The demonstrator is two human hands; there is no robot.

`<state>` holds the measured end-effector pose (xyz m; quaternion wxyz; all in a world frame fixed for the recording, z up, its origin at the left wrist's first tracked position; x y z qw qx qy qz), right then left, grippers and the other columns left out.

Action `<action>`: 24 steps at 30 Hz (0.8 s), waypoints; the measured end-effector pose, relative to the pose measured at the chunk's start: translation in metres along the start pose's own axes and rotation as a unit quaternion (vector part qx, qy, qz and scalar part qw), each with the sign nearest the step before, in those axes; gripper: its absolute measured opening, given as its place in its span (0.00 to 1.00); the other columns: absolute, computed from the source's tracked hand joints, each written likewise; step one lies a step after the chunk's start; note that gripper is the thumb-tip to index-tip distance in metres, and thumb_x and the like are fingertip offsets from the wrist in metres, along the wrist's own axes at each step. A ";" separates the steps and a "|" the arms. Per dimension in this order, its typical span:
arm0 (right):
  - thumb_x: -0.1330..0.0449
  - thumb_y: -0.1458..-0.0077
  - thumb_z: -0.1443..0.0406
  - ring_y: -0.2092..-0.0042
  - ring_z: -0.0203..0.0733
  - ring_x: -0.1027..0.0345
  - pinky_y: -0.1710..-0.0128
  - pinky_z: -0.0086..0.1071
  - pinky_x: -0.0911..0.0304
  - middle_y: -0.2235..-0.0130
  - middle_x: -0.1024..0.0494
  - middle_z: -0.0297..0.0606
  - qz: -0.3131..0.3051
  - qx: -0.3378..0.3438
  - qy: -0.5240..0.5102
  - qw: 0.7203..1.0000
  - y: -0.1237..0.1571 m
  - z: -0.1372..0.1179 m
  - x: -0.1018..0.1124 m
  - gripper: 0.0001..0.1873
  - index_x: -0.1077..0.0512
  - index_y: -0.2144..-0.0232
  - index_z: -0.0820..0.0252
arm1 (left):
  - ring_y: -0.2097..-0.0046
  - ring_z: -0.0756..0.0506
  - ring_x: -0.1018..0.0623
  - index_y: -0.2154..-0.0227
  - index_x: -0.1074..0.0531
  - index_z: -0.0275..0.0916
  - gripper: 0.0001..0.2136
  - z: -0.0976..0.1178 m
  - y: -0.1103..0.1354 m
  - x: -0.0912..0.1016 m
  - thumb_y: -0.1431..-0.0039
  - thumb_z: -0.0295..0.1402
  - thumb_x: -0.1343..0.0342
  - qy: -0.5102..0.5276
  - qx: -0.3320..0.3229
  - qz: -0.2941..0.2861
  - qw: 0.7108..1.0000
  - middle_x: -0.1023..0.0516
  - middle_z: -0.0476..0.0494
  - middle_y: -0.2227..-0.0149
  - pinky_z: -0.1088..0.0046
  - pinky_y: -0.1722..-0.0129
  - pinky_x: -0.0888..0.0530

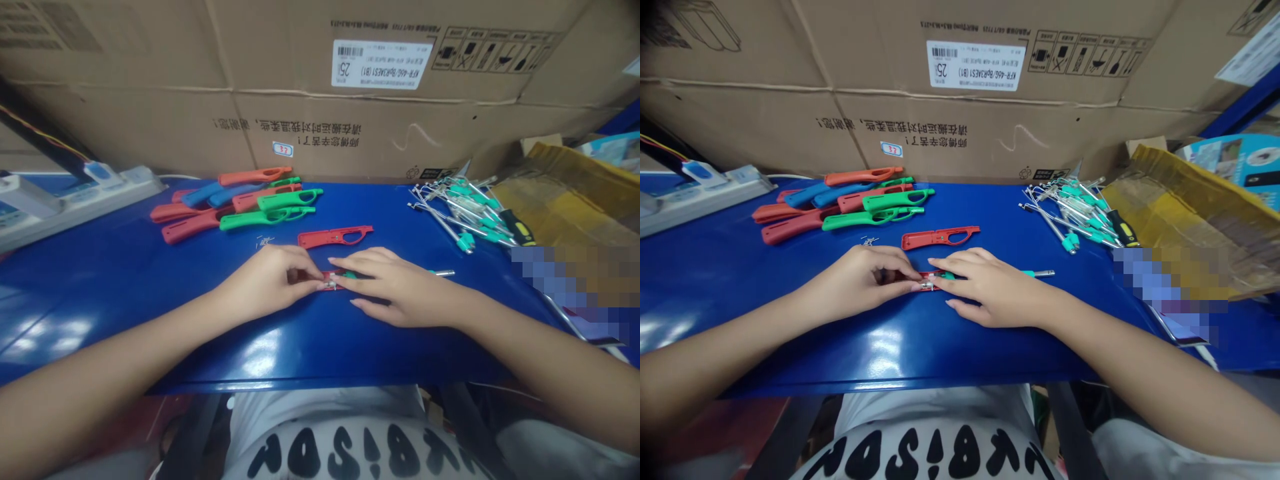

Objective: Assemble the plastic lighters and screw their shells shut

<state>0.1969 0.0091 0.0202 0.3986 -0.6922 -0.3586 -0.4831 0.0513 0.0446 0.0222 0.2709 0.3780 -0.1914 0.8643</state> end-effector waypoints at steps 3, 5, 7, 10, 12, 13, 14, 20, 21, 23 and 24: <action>0.44 0.34 0.63 0.34 0.52 0.40 0.36 0.52 0.44 0.33 0.36 0.52 -0.017 -0.006 -0.005 1.000 0.001 0.000 -0.001 0.26 0.35 0.35 0.61 | 0.69 0.50 0.24 0.64 0.17 0.41 0.06 -0.002 -0.001 0.000 0.40 0.37 0.36 0.004 0.008 0.003 1.000 0.18 0.46 0.65 0.74 0.69 0.28; 0.43 0.34 0.62 0.32 0.53 0.42 0.35 0.53 0.44 0.31 0.39 0.51 -0.031 -0.023 -0.023 0.999 0.003 0.001 -0.002 0.27 0.36 0.34 0.59 | 0.69 0.50 0.24 0.65 0.16 0.41 0.07 -0.003 -0.001 0.000 0.40 0.37 0.36 0.006 0.016 0.003 1.000 0.19 0.46 0.66 0.75 0.70 0.29; 0.43 0.34 0.61 0.30 0.54 0.47 0.34 0.55 0.47 0.29 0.44 0.51 -0.051 -0.048 -0.041 0.997 0.006 0.003 -0.003 0.29 0.38 0.33 0.56 | 0.71 0.50 0.25 0.65 0.16 0.41 0.07 -0.004 -0.001 -0.001 0.40 0.37 0.36 0.009 0.024 0.002 1.000 0.19 0.46 0.67 0.75 0.71 0.29; 0.43 0.34 0.59 0.28 0.55 0.53 0.32 0.58 0.51 0.28 0.49 0.49 -0.086 -0.074 -0.055 0.992 0.011 0.007 -0.006 0.30 0.40 0.32 0.51 | 0.72 0.51 0.26 0.65 0.17 0.41 0.07 -0.005 -0.001 -0.001 0.41 0.37 0.35 0.013 0.028 0.004 1.000 0.20 0.47 0.68 0.76 0.72 0.30; 0.42 0.34 0.59 0.28 0.56 0.52 0.32 0.58 0.51 0.27 0.49 0.47 -0.084 -0.081 -0.065 0.991 0.012 0.010 -0.004 0.31 0.40 0.32 0.49 | 0.72 0.51 0.26 0.65 0.17 0.41 0.07 -0.004 -0.001 -0.001 0.41 0.37 0.36 0.011 0.022 0.008 1.000 0.21 0.47 0.68 0.76 0.73 0.29; 0.42 0.35 0.59 0.29 0.56 0.50 0.33 0.57 0.49 0.28 0.47 0.46 -0.072 -0.085 -0.068 0.991 0.012 0.012 -0.001 0.31 0.40 0.32 0.48 | 0.73 0.52 0.26 0.65 0.17 0.40 0.07 -0.003 0.000 0.000 0.41 0.37 0.36 0.008 0.019 0.009 1.000 0.21 0.47 0.69 0.76 0.73 0.30; 0.41 0.35 0.59 0.30 0.55 0.47 0.34 0.56 0.47 0.29 0.43 0.45 -0.052 -0.090 -0.069 0.992 0.011 0.015 0.003 0.30 0.38 0.33 0.48 | 0.73 0.52 0.26 0.64 0.17 0.40 0.07 -0.002 0.000 0.000 0.40 0.37 0.36 0.005 0.017 0.009 1.000 0.21 0.47 0.69 0.77 0.74 0.30; 0.42 0.36 0.64 0.51 0.46 0.30 0.49 0.40 0.35 0.54 0.24 0.44 0.056 -0.105 -0.057 0.991 0.008 0.029 0.025 0.08 0.25 0.57 0.58 | 0.72 0.52 0.26 0.64 0.18 0.39 0.07 0.003 0.002 0.002 0.40 0.34 0.38 -0.020 0.005 0.005 1.000 0.22 0.46 0.67 0.76 0.72 0.28; 0.42 0.36 0.64 0.54 0.44 0.30 0.53 0.38 0.35 0.56 0.24 0.42 0.053 -0.109 -0.063 0.991 0.008 0.030 0.025 0.06 0.25 0.59 0.58 | 0.71 0.51 0.25 0.63 0.18 0.39 0.07 0.004 0.003 0.003 0.41 0.34 0.38 -0.032 0.002 0.011 0.999 0.22 0.46 0.66 0.76 0.72 0.28; 0.42 0.36 0.64 0.59 0.41 0.31 0.59 0.33 0.36 0.58 0.24 0.40 0.035 -0.119 -0.071 0.990 0.008 0.030 0.022 0.05 0.27 0.60 0.58 | 0.68 0.49 0.24 0.61 0.20 0.39 0.08 0.007 0.004 0.006 0.41 0.34 0.39 -0.066 -0.008 0.028 0.997 0.22 0.45 0.64 0.74 0.70 0.27; 0.42 0.36 0.64 0.60 0.40 0.31 0.62 0.32 0.38 0.59 0.25 0.38 0.025 -0.124 -0.071 0.989 0.008 0.030 0.020 0.05 0.27 0.60 0.57 | 0.66 0.48 0.24 0.60 0.20 0.39 0.08 0.010 0.005 0.007 0.41 0.34 0.39 -0.086 -0.016 0.036 0.996 0.22 0.45 0.62 0.73 0.67 0.27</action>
Point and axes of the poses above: each hand's wrist, its own y-axis away from the middle knuckle, its own x-axis out of the back of the hand, z = x × y, the point moved 8 cm from there along -y, towards the middle knuckle
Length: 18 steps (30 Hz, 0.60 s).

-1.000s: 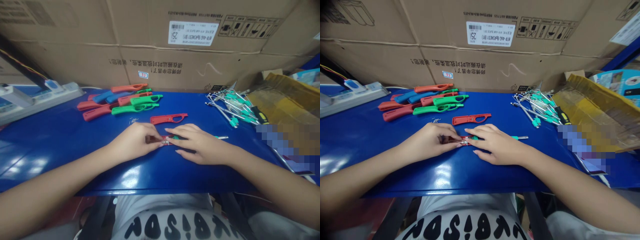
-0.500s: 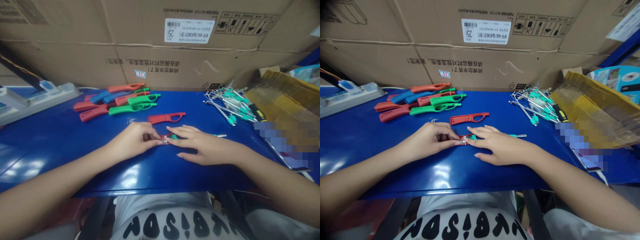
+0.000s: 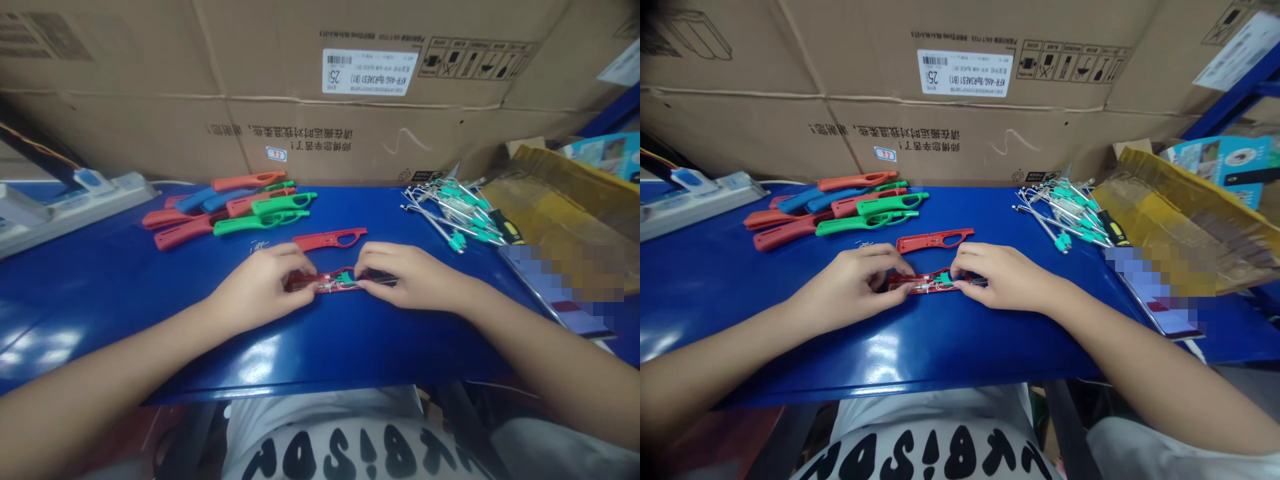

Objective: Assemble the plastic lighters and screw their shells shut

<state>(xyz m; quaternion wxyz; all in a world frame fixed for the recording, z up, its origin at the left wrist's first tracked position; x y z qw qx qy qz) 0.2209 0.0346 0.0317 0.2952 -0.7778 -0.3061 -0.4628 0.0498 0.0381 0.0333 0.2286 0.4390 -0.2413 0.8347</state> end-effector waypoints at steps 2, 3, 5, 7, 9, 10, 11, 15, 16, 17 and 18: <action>0.42 0.37 0.65 0.62 0.38 0.32 0.65 0.31 0.40 0.59 0.25 0.36 -0.015 -0.005 0.003 1.000 0.000 -0.001 -0.004 0.03 0.28 0.60 0.57 | 0.59 0.44 0.24 0.58 0.22 0.40 0.08 0.006 0.001 0.000 0.39 0.33 0.41 -0.031 -0.026 0.007 0.999 0.22 0.44 0.59 0.68 0.60 0.26; 0.41 0.37 0.65 0.62 0.37 0.32 0.65 0.30 0.41 0.59 0.25 0.35 -0.020 -0.006 0.002 1.000 0.000 -0.001 -0.005 0.03 0.28 0.61 0.57 | 0.56 0.43 0.24 0.57 0.23 0.41 0.08 0.010 0.002 -0.001 0.38 0.33 0.42 -0.038 -0.045 0.004 0.998 0.22 0.43 0.57 0.66 0.57 0.26; 0.41 0.37 0.65 0.63 0.37 0.33 0.66 0.30 0.43 0.60 0.25 0.34 -0.024 -0.010 -0.001 1.000 0.000 -0.001 -0.006 0.02 0.29 0.62 0.57 | 0.53 0.42 0.26 0.56 0.24 0.40 0.08 0.018 0.003 -0.007 0.35 0.31 0.46 -0.039 -0.090 -0.012 0.995 0.23 0.42 0.55 0.64 0.52 0.27; 0.41 0.36 0.65 0.63 0.37 0.33 0.66 0.29 0.43 0.61 0.25 0.34 -0.023 -0.016 -0.003 1.000 -0.001 -0.001 -0.007 0.02 0.30 0.63 0.57 | 0.50 0.42 0.26 0.53 0.25 0.40 0.10 0.023 0.004 -0.014 0.32 0.29 0.49 -0.036 -0.125 -0.038 0.991 0.24 0.41 0.52 0.63 0.49 0.29; 0.42 0.36 0.64 0.64 0.37 0.33 0.66 0.29 0.44 0.61 0.25 0.35 -0.022 -0.017 -0.002 1.000 -0.001 0.000 -0.006 0.03 0.30 0.63 0.57 | 0.48 0.42 0.26 0.50 0.27 0.42 0.12 0.024 0.004 -0.021 0.30 0.28 0.52 -0.035 -0.139 -0.055 0.988 0.25 0.40 0.49 0.62 0.47 0.30; 0.42 0.36 0.65 0.64 0.37 0.33 0.66 0.29 0.44 0.62 0.25 0.35 -0.022 -0.015 -0.002 1.000 -0.001 -0.001 -0.006 0.03 0.30 0.63 0.57 | 0.47 0.42 0.26 0.49 0.27 0.42 0.13 0.024 0.005 -0.023 0.29 0.27 0.53 -0.033 -0.140 -0.060 0.988 0.25 0.40 0.48 0.61 0.47 0.30; 0.42 0.36 0.65 0.64 0.37 0.33 0.67 0.29 0.44 0.62 0.25 0.35 -0.021 -0.012 -0.002 1.000 -0.001 -0.001 -0.006 0.03 0.30 0.63 0.57 | 0.47 0.42 0.27 0.48 0.28 0.42 0.13 0.023 0.005 -0.024 0.29 0.27 0.53 -0.030 -0.141 -0.063 0.988 0.26 0.40 0.47 0.61 0.46 0.30; 0.42 0.37 0.65 0.67 0.35 0.35 0.68 0.29 0.45 0.63 0.25 0.34 -0.024 0.011 0.003 1.000 0.001 -0.005 -0.005 0.02 0.30 0.63 0.57 | 0.46 0.41 0.27 0.46 0.28 0.43 0.15 0.021 0.006 -0.027 0.29 0.28 0.54 -0.027 -0.142 -0.068 0.987 0.27 0.39 0.46 0.60 0.45 0.30; 0.43 0.37 0.66 0.67 0.35 0.35 0.68 0.29 0.45 0.63 0.25 0.34 -0.025 0.017 0.006 1.000 0.001 -0.006 -0.005 0.02 0.29 0.63 0.57 | 0.46 0.41 0.27 0.45 0.28 0.44 0.15 0.021 0.007 -0.027 0.29 0.28 0.54 -0.028 -0.143 -0.068 0.987 0.27 0.39 0.46 0.60 0.45 0.30; 0.43 0.37 0.66 0.67 0.35 0.35 0.68 0.29 0.45 0.63 0.25 0.34 -0.026 0.024 0.008 0.999 0.001 -0.007 -0.004 0.02 0.29 0.63 0.57 | 0.46 0.41 0.27 0.45 0.28 0.44 0.15 0.021 0.007 -0.027 0.29 0.28 0.54 -0.029 -0.143 -0.069 0.987 0.27 0.39 0.46 0.60 0.45 0.30; 0.43 0.37 0.66 0.66 0.35 0.35 0.68 0.29 0.45 0.62 0.25 0.34 -0.027 0.030 0.011 0.999 0.002 -0.007 -0.004 0.03 0.29 0.62 0.57 | 0.46 0.41 0.27 0.45 0.28 0.44 0.15 0.021 0.007 -0.027 0.28 0.28 0.54 -0.030 -0.143 -0.070 0.987 0.27 0.39 0.46 0.60 0.45 0.30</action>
Point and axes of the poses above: each hand's wrist, its own y-axis away from the middle knuckle, its own x-axis out of the back of the hand, z = x × y, the point moved 8 cm from there along -y, towards the middle knuckle
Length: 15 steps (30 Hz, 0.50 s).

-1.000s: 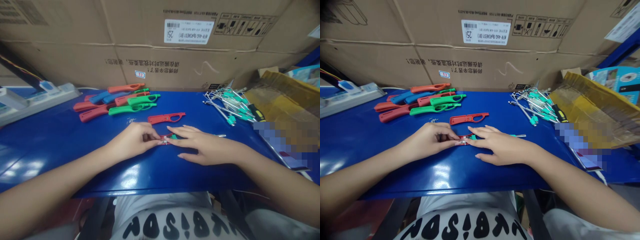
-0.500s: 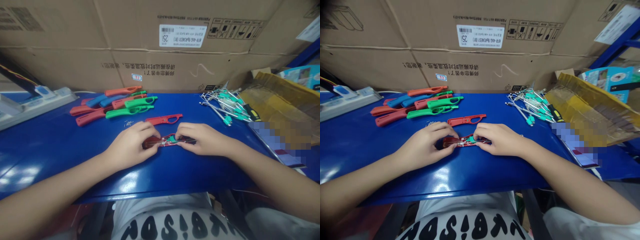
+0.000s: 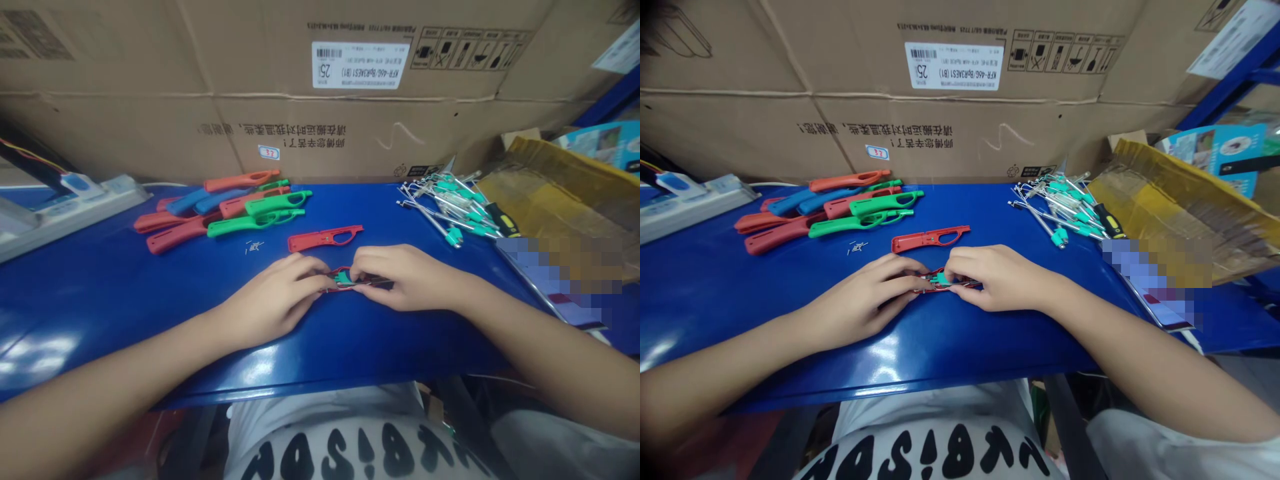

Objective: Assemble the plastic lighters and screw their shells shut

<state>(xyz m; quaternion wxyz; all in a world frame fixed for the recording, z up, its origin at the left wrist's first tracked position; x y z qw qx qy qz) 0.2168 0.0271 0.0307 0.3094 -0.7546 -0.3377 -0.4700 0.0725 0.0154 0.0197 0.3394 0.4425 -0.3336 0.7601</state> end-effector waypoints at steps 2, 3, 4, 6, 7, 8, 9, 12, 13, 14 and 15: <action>0.44 0.37 0.67 0.65 0.36 0.34 0.66 0.29 0.44 0.61 0.25 0.35 -0.004 0.010 0.007 1.000 0.000 -0.001 0.000 0.04 0.29 0.61 0.57 | 0.46 0.41 0.28 0.45 0.27 0.44 0.15 0.000 0.000 0.000 0.28 0.28 0.54 -0.002 0.002 -0.002 1.000 0.28 0.39 0.45 0.60 0.44 0.30; 0.44 0.37 0.68 0.64 0.36 0.33 0.65 0.29 0.43 0.60 0.25 0.35 -0.007 0.015 0.010 1.000 0.001 -0.002 0.000 0.04 0.29 0.60 0.57 | 0.46 0.41 0.28 0.45 0.27 0.44 0.15 0.000 0.000 0.000 0.28 0.28 0.54 -0.003 0.004 -0.003 1.000 0.28 0.39 0.45 0.60 0.44 0.30; 0.44 0.37 0.68 0.63 0.36 0.33 0.65 0.29 0.43 0.59 0.25 0.36 -0.010 0.018 0.013 1.000 0.001 -0.003 -0.001 0.05 0.29 0.60 0.57 | 0.46 0.41 0.28 0.45 0.27 0.44 0.15 -0.001 0.000 0.000 0.28 0.28 0.54 -0.004 0.005 -0.003 1.000 0.28 0.39 0.45 0.60 0.44 0.30; 0.44 0.36 0.67 0.63 0.36 0.32 0.64 0.29 0.42 0.58 0.25 0.35 -0.017 0.020 0.018 0.999 0.000 -0.003 -0.002 0.05 0.28 0.60 0.56 | 0.45 0.41 0.28 0.45 0.27 0.45 0.15 -0.001 0.000 0.000 0.28 0.28 0.54 -0.005 0.005 -0.001 1.000 0.28 0.39 0.45 0.60 0.44 0.31; 0.44 0.36 0.67 0.62 0.36 0.32 0.64 0.29 0.42 0.58 0.25 0.35 -0.020 0.020 0.019 0.999 0.000 -0.004 -0.003 0.05 0.28 0.60 0.56 | 0.45 0.41 0.28 0.45 0.27 0.45 0.15 0.000 -0.001 0.000 0.29 0.28 0.54 -0.004 0.004 0.000 1.000 0.28 0.39 0.45 0.60 0.44 0.30; 0.44 0.36 0.67 0.62 0.36 0.32 0.64 0.29 0.42 0.58 0.25 0.35 -0.021 0.020 0.019 0.999 0.000 -0.004 -0.003 0.05 0.28 0.60 0.56 | 0.45 0.41 0.28 0.45 0.27 0.45 0.16 0.000 -0.001 0.000 0.29 0.28 0.53 -0.004 0.004 0.000 1.000 0.28 0.39 0.45 0.60 0.44 0.30; 0.44 0.36 0.67 0.63 0.36 0.32 0.64 0.29 0.42 0.58 0.25 0.35 -0.019 0.018 0.016 1.000 0.000 -0.004 -0.003 0.05 0.28 0.60 0.56 | 0.46 0.41 0.27 0.45 0.27 0.45 0.16 0.000 -0.001 0.000 0.29 0.28 0.53 -0.003 0.004 0.001 1.000 0.28 0.39 0.46 0.60 0.44 0.30; 0.44 0.38 0.68 0.65 0.36 0.33 0.67 0.29 0.44 0.60 0.25 0.35 -0.006 0.007 0.003 1.000 0.000 -0.003 -0.002 0.05 0.30 0.60 0.57 | 0.46 0.41 0.27 0.46 0.26 0.44 0.15 0.000 -0.001 0.001 0.29 0.27 0.52 0.004 0.002 0.003 1.000 0.27 0.39 0.46 0.60 0.44 0.30; 0.44 0.38 0.68 0.66 0.35 0.34 0.67 0.29 0.45 0.61 0.25 0.35 -0.002 0.002 -0.001 1.000 -0.001 -0.002 -0.001 0.05 0.30 0.61 0.57 | 0.46 0.41 0.28 0.46 0.26 0.44 0.15 0.000 -0.001 0.001 0.29 0.27 0.52 0.008 0.001 0.004 1.000 0.27 0.38 0.46 0.61 0.44 0.30; 0.44 0.39 0.69 0.66 0.35 0.35 0.68 0.28 0.45 0.61 0.25 0.35 -0.001 -0.003 -0.003 1.000 0.000 -0.001 -0.001 0.05 0.30 0.61 0.57 | 0.46 0.41 0.28 0.46 0.26 0.43 0.15 0.000 -0.001 0.001 0.29 0.27 0.53 0.012 0.000 0.005 1.000 0.28 0.38 0.46 0.61 0.44 0.30; 0.44 0.39 0.69 0.66 0.34 0.35 0.68 0.28 0.45 0.61 0.25 0.34 -0.001 -0.009 -0.006 1.000 0.000 0.000 -0.001 0.05 0.30 0.61 0.57 | 0.46 0.41 0.28 0.46 0.26 0.43 0.15 0.000 -0.001 0.001 0.29 0.27 0.53 0.017 -0.001 0.006 1.000 0.28 0.38 0.46 0.62 0.44 0.30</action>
Point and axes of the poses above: each hand's wrist, its own y-axis away from the middle knuckle, its own x-axis out of the back of the hand, z = x × y, the point moved 8 cm from there along -y, towards the middle knuckle
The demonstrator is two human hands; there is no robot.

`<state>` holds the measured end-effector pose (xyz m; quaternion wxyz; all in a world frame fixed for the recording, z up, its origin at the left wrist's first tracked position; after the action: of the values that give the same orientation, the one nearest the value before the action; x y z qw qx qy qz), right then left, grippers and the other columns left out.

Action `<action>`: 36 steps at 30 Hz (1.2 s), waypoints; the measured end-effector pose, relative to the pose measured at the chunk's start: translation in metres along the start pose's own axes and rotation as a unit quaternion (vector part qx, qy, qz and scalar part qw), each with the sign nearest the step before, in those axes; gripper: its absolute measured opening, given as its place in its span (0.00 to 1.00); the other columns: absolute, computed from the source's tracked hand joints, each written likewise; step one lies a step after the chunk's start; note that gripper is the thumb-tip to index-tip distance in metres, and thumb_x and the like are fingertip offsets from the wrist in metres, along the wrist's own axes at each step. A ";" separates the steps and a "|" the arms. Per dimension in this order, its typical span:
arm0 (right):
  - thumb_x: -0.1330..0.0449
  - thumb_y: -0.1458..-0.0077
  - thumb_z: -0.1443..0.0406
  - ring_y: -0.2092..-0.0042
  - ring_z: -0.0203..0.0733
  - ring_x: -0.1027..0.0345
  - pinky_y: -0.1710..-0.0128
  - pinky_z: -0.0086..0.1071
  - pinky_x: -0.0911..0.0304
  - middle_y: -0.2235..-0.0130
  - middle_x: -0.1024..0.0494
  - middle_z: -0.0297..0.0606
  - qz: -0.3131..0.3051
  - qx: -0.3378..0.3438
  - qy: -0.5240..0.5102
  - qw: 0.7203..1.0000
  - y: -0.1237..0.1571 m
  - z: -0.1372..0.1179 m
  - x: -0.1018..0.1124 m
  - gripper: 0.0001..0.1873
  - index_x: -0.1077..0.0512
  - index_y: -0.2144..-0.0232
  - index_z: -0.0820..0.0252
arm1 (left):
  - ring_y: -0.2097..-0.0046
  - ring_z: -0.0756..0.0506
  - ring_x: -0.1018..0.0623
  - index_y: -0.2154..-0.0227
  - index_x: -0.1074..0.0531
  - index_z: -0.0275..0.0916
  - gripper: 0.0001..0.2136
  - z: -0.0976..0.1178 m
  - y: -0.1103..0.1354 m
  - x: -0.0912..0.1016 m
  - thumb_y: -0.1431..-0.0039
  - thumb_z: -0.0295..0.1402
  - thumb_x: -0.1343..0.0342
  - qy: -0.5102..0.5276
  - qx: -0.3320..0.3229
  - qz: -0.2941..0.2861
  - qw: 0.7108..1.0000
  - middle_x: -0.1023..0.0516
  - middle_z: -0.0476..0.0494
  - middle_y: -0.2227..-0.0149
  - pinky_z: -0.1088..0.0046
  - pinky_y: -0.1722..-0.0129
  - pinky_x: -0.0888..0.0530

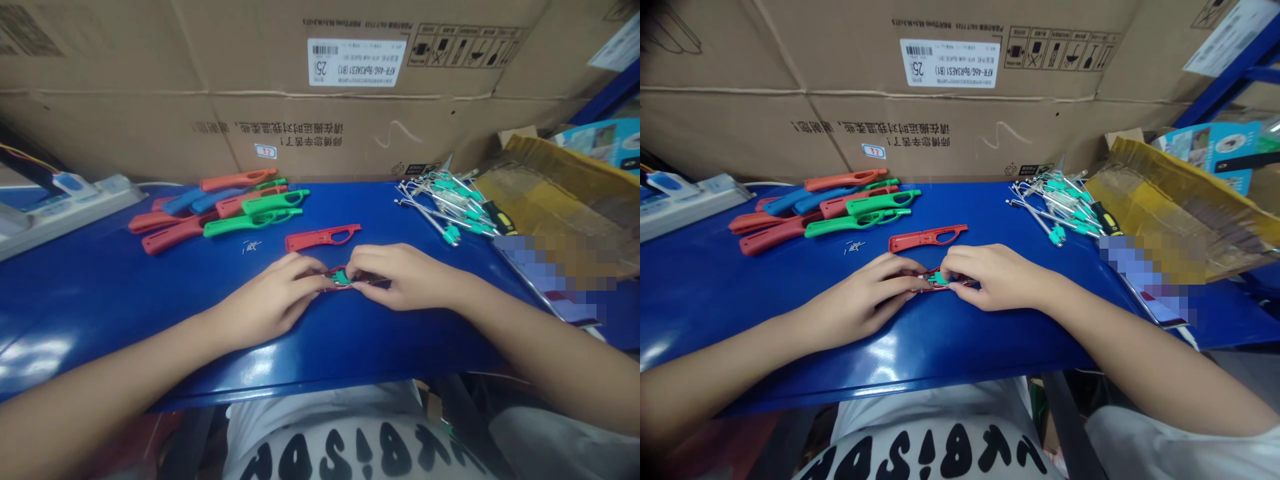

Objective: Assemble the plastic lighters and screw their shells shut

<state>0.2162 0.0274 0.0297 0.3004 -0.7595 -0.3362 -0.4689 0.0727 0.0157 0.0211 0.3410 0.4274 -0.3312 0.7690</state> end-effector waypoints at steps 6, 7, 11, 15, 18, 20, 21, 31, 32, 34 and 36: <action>0.42 0.41 0.70 0.67 0.34 0.34 0.68 0.28 0.45 0.63 0.23 0.32 -0.005 -0.032 -0.021 0.999 0.000 0.007 0.000 0.06 0.29 0.61 0.57 | 0.45 0.41 0.29 0.45 0.27 0.42 0.15 0.000 0.000 -0.002 0.29 0.26 0.52 0.007 -0.006 0.002 1.000 0.28 0.38 0.46 0.61 0.43 0.30; 0.42 0.40 0.70 0.67 0.34 0.34 0.67 0.28 0.45 0.62 0.23 0.32 -0.008 -0.034 -0.022 0.999 0.001 0.007 0.000 0.05 0.29 0.61 0.57 | 0.45 0.42 0.29 0.45 0.27 0.42 0.15 0.000 0.000 -0.002 0.29 0.26 0.52 0.007 -0.007 0.002 1.000 0.28 0.38 0.46 0.61 0.43 0.30; 0.42 0.41 0.70 0.64 0.36 0.31 0.65 0.29 0.43 0.60 0.22 0.34 -0.024 -0.038 -0.031 0.999 0.003 0.008 0.003 0.08 0.27 0.59 0.57 | 0.45 0.42 0.30 0.45 0.27 0.42 0.15 -0.001 0.000 -0.002 0.29 0.26 0.52 0.009 -0.007 0.003 1.000 0.28 0.39 0.46 0.62 0.43 0.30; 0.42 0.41 0.71 0.60 0.38 0.30 0.63 0.29 0.41 0.58 0.22 0.35 -0.037 -0.045 -0.045 0.997 0.005 0.012 0.006 0.09 0.26 0.59 0.57 | 0.45 0.42 0.30 0.46 0.27 0.41 0.15 -0.001 0.000 -0.002 0.29 0.26 0.52 0.007 -0.009 0.005 1.000 0.28 0.39 0.46 0.63 0.43 0.30; 0.42 0.40 0.71 0.62 0.37 0.31 0.64 0.29 0.41 0.59 0.23 0.36 -0.030 -0.061 -0.058 0.996 0.003 0.015 0.006 0.08 0.25 0.61 0.58 | 0.45 0.42 0.30 0.46 0.27 0.41 0.14 -0.002 0.000 -0.002 0.29 0.26 0.52 0.004 -0.012 0.008 1.000 0.28 0.39 0.46 0.63 0.43 0.30; 0.41 0.41 0.71 0.64 0.35 0.33 0.66 0.28 0.42 0.61 0.23 0.35 -0.017 -0.077 -0.077 0.994 0.002 0.018 0.006 0.06 0.25 0.63 0.58 | 0.45 0.42 0.30 0.46 0.27 0.41 0.14 -0.002 0.001 -0.003 0.29 0.26 0.52 0.004 -0.013 0.009 1.000 0.28 0.39 0.46 0.63 0.42 0.30; 0.40 0.42 0.71 0.66 0.35 0.34 0.67 0.28 0.42 0.62 0.23 0.35 -0.010 -0.088 -0.090 0.992 0.002 0.019 0.007 0.06 0.25 0.63 0.59 | 0.45 0.42 0.30 0.46 0.28 0.41 0.14 -0.002 0.001 -0.003 0.29 0.26 0.52 0.003 -0.013 0.009 1.000 0.28 0.39 0.46 0.63 0.42 0.30; 0.37 0.45 0.68 0.73 0.32 0.41 0.71 0.28 0.45 0.72 0.27 0.31 -0.002 -0.130 -0.142 0.981 0.001 0.028 0.006 0.04 0.23 0.65 0.61 | 0.44 0.42 0.30 0.43 0.28 0.44 0.17 -0.003 0.000 -0.002 0.29 0.26 0.52 -0.007 -0.015 0.008 1.000 0.28 0.39 0.45 0.61 0.42 0.30; 0.37 0.45 0.68 0.73 0.32 0.41 0.71 0.28 0.46 0.72 0.28 0.31 -0.002 -0.132 -0.144 0.981 0.001 0.028 0.005 0.04 0.23 0.65 0.61 | 0.44 0.42 0.30 0.42 0.28 0.44 0.17 -0.003 0.000 -0.002 0.29 0.26 0.52 -0.008 -0.017 0.009 1.000 0.28 0.39 0.45 0.61 0.42 0.30; 0.37 0.45 0.68 0.74 0.32 0.42 0.71 0.28 0.46 0.73 0.28 0.30 -0.002 -0.138 -0.147 0.979 0.001 0.028 0.004 0.04 0.23 0.65 0.61 | 0.44 0.42 0.30 0.43 0.28 0.44 0.17 -0.003 0.000 -0.002 0.29 0.26 0.52 -0.010 -0.018 0.010 1.000 0.28 0.39 0.45 0.61 0.43 0.29; 0.37 0.45 0.68 0.74 0.32 0.42 0.71 0.28 0.46 0.73 0.29 0.30 0.000 -0.134 -0.141 0.981 0.000 0.027 0.004 0.03 0.23 0.65 0.61 | 0.44 0.42 0.30 0.42 0.28 0.44 0.17 -0.004 0.001 -0.003 0.29 0.26 0.52 -0.008 -0.018 0.009 1.000 0.28 0.39 0.45 0.61 0.43 0.29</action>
<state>0.2318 0.0494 0.0233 0.1453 -0.8516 -0.3092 -0.3976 0.0713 0.0173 0.0171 0.3393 0.4247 -0.3518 0.7620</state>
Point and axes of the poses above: each hand's wrist, its own y-axis away from the middle knuckle, its own x-axis out of the back of the hand, z = x × y, the point moved 8 cm from there along -y, towards the middle knuckle
